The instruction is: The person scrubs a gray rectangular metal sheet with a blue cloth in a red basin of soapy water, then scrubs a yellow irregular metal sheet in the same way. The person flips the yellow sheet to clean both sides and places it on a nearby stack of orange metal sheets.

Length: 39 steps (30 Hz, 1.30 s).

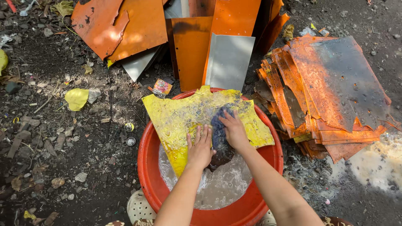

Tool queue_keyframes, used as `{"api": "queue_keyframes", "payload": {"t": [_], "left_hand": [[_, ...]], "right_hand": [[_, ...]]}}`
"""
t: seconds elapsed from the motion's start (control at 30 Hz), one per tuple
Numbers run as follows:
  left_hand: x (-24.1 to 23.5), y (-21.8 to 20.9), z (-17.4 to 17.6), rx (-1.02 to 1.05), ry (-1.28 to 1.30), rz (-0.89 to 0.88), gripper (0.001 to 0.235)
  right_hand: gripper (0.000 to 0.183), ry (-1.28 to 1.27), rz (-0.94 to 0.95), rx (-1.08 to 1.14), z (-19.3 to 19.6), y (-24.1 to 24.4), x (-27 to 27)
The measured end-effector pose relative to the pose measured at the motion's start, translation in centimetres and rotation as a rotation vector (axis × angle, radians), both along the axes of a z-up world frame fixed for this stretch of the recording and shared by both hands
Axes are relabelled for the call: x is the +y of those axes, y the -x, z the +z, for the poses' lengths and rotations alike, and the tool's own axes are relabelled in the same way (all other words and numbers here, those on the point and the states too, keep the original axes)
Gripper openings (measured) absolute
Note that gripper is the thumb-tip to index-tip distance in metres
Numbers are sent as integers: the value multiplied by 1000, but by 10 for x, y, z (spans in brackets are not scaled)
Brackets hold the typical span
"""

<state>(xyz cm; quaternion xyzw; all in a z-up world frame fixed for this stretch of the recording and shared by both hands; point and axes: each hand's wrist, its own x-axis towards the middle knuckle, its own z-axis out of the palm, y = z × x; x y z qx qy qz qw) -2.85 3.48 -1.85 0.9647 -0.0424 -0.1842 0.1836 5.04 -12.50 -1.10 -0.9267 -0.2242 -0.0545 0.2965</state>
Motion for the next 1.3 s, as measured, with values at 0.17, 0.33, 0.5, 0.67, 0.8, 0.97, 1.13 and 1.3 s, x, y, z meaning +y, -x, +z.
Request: {"api": "queue_keyframes", "payload": {"t": [0.17,0.33,0.5,0.67,0.8,0.97,1.13,1.3], "left_hand": [[4,14,-8,-32,11,-6,81],[0,15,-19,-180,101,-4,86],[6,8,-28,-105,113,3,89],[0,4,-15,33,56,4,84],[1,-5,-5,9,62,3,89],[-1,-3,-3,68,26,-3,90],[-4,-15,4,174,-39,-18,82],[-10,-18,-1,112,-18,-37,84]], "right_hand": [[53,-24,63,-84,-41,10,29],[50,99,72,-121,-37,-8,-36],[49,8,-155,-129,-53,-56,18],[57,78,138,-75,-46,-11,23],[48,282,-22,-82,-30,-36,-52],[40,213,-182,-178,-54,-57,-14],[42,127,133,-72,-58,17,-20],[36,125,-200,-50,-53,-28,-70]]}}
